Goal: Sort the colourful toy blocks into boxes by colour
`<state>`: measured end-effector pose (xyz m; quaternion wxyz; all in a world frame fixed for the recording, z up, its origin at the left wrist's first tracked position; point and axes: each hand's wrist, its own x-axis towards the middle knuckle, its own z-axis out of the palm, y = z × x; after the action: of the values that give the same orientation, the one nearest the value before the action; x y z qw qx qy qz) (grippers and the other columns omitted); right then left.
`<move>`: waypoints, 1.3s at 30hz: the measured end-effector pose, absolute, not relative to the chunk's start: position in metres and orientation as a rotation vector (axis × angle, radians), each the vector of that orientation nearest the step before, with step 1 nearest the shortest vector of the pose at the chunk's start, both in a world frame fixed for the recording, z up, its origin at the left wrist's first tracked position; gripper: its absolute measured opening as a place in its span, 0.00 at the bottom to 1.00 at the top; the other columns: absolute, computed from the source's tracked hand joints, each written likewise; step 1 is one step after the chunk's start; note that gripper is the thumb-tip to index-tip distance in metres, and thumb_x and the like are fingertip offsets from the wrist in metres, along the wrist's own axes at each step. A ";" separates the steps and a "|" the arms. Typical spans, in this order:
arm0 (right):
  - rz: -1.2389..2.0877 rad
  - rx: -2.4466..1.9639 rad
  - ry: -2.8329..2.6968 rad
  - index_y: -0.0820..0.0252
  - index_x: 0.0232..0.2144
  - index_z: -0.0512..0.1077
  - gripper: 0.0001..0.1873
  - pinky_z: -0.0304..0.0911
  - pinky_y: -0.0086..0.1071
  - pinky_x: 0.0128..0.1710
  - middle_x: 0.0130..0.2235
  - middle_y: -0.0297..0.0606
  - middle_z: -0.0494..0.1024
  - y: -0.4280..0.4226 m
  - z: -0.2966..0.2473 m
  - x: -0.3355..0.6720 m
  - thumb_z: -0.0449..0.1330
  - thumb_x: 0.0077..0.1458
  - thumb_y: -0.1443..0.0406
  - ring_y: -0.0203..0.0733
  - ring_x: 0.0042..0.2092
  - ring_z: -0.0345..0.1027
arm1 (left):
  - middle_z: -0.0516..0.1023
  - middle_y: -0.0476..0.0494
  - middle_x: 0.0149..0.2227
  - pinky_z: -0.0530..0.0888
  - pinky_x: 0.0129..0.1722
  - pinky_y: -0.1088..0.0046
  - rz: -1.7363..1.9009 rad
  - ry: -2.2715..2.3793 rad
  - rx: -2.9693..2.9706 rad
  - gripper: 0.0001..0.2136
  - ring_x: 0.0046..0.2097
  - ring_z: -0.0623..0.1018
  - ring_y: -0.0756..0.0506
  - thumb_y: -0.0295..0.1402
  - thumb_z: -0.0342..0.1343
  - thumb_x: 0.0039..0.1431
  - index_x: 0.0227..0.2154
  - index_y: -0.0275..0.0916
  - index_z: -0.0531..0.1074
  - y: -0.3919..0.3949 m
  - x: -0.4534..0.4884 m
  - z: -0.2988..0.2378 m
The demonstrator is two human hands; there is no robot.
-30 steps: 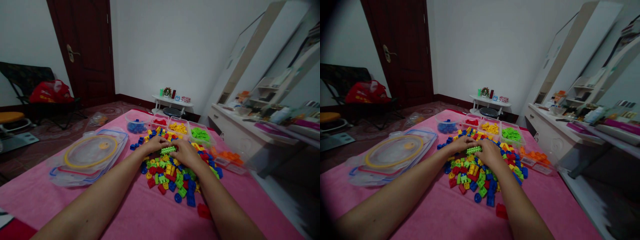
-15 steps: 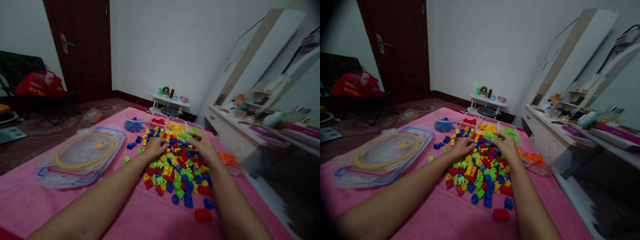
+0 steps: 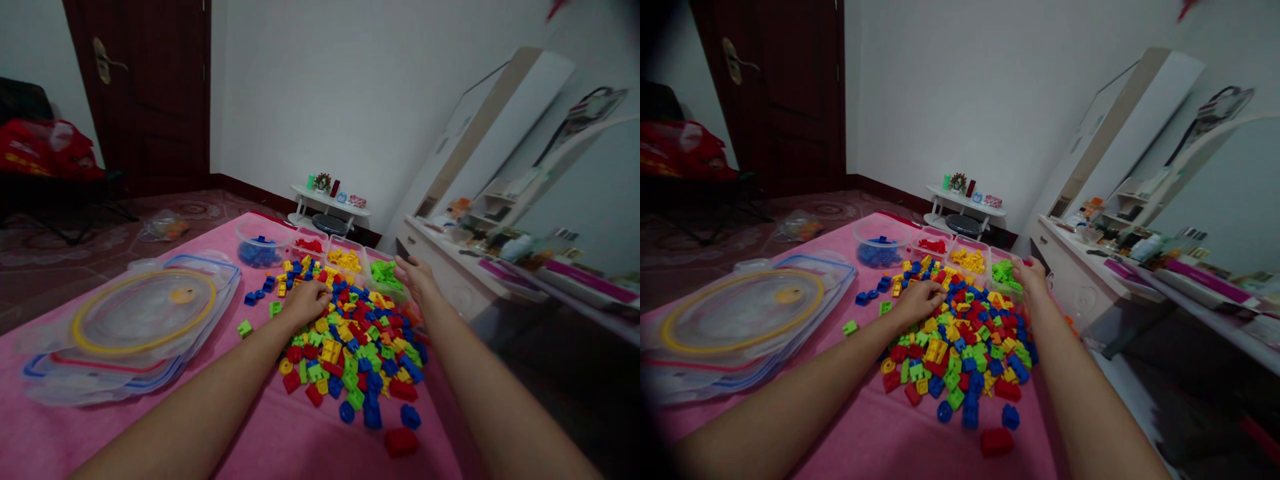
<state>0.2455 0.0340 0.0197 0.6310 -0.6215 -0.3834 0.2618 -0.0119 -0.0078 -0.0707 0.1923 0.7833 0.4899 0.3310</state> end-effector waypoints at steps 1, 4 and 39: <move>0.561 -1.441 -0.927 0.61 0.39 0.69 0.25 0.69 0.31 0.28 0.33 0.39 0.75 0.028 0.019 0.247 0.69 0.35 0.63 0.40 0.32 0.72 | 0.79 0.46 0.36 0.64 0.32 0.74 0.930 1.366 2.197 0.13 0.38 0.76 0.45 0.39 0.48 0.55 0.34 0.43 0.77 -0.007 -0.012 -0.071; 0.377 -1.492 -1.255 0.62 0.39 0.72 0.24 0.68 0.37 0.38 0.40 0.44 0.76 -0.004 0.008 0.249 0.65 0.40 0.56 0.45 0.41 0.71 | 0.79 0.46 0.37 0.65 0.34 0.73 0.930 1.365 2.180 0.13 0.39 0.76 0.45 0.39 0.48 0.56 0.35 0.42 0.77 -0.007 -0.012 -0.072; 0.427 -1.585 -1.444 0.61 0.59 0.56 0.37 0.43 0.45 0.62 0.63 0.46 0.55 -0.104 -0.072 0.189 0.52 0.52 0.47 0.49 0.63 0.48 | 0.75 0.46 0.28 0.62 0.31 0.75 1.288 1.279 2.061 0.18 0.32 0.71 0.48 0.42 0.44 0.60 0.26 0.37 0.74 -0.005 -0.012 -0.070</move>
<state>0.1887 -0.1038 -0.0717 0.4597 -0.6439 -0.5865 0.1735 -0.0121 -0.0055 -0.0696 0.1962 0.7359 0.4568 0.4597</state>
